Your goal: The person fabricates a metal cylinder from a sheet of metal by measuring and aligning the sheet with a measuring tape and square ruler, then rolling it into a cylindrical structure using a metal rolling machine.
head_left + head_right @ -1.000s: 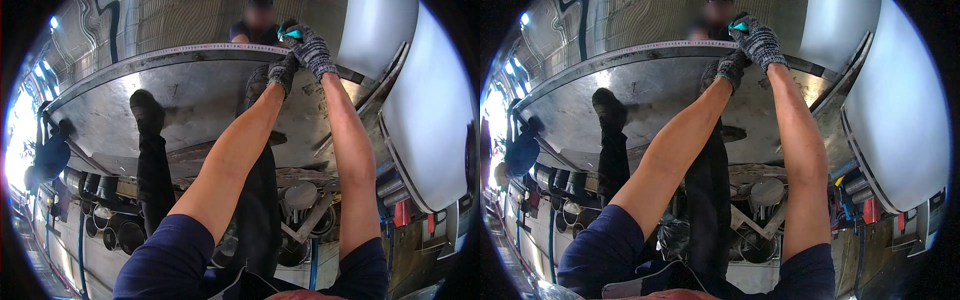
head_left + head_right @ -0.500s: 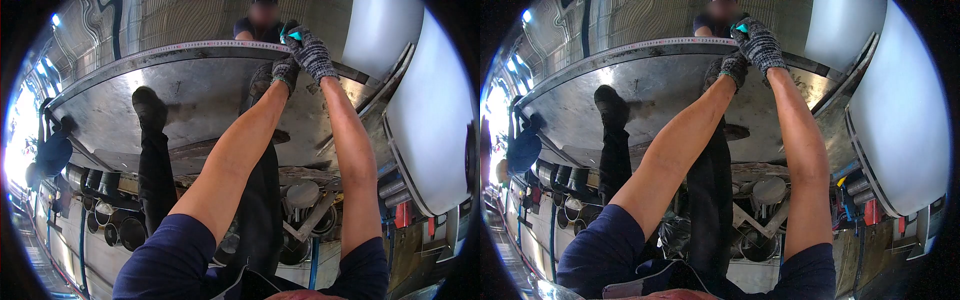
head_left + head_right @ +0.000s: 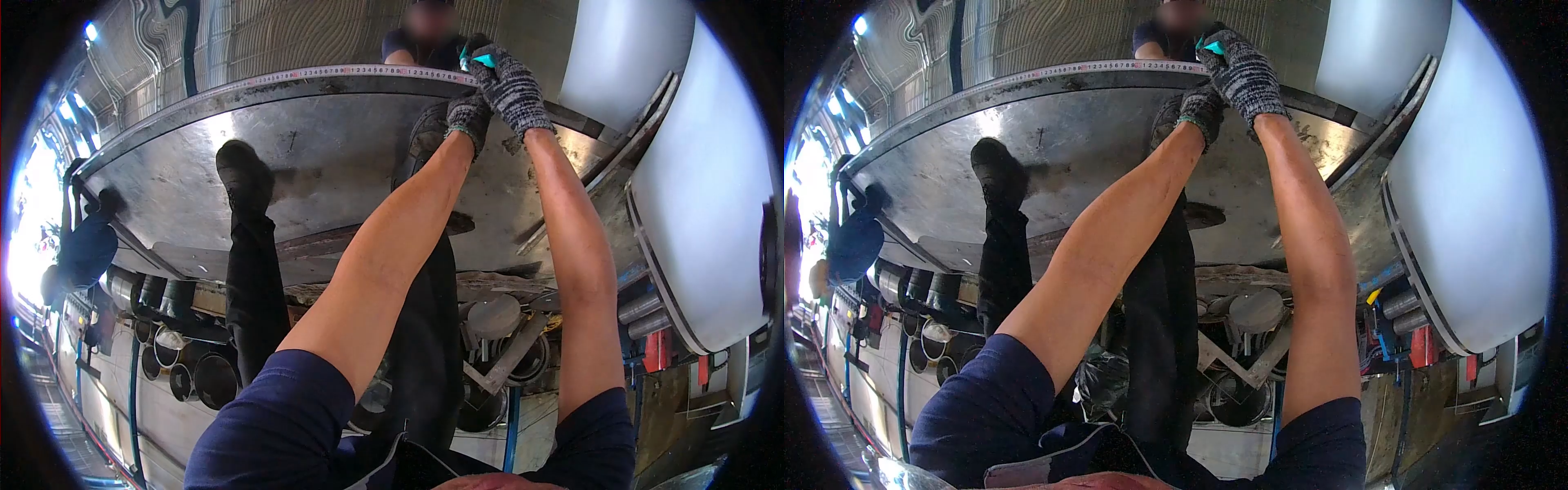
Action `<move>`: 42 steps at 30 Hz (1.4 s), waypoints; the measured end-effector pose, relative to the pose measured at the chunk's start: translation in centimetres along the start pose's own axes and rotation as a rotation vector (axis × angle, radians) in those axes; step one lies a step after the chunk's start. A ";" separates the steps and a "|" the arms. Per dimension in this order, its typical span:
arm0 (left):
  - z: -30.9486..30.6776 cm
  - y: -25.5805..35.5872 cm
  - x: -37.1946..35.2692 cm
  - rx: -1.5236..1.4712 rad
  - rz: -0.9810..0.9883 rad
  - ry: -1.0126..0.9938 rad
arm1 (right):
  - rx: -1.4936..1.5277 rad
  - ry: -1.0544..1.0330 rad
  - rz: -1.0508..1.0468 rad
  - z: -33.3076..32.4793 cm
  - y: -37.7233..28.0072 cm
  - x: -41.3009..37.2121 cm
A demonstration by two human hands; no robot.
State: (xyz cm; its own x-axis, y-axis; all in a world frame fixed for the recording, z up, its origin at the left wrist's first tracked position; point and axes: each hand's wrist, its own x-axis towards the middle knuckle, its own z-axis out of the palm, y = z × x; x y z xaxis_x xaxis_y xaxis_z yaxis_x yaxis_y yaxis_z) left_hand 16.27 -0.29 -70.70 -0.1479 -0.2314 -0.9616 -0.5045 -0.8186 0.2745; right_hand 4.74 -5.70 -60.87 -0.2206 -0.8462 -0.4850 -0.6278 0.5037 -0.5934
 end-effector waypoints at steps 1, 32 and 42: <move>-0.1 0.2 -0.1 -0.074 -0.066 -0.002 | 0.001 -0.001 -0.001 0.0 -0.1 0.0; -0.4 1.7 -1.6 -0.026 -0.080 -0.005 | 0.011 0.007 -0.096 0.2 0.9 -0.5; -0.2 -0.7 -0.9 0.030 0.236 0.006 | -0.026 -0.019 -0.036 -0.6 -0.1 -0.2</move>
State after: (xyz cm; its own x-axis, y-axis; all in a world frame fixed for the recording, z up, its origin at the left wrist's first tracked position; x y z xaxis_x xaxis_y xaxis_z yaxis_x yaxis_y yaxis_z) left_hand 16.97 0.37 -70.07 -0.2600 -0.4179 -0.8705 -0.4815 -0.7253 0.4920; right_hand 4.46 -5.69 -60.32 -0.1834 -0.8601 -0.4761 -0.6545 0.4682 -0.5937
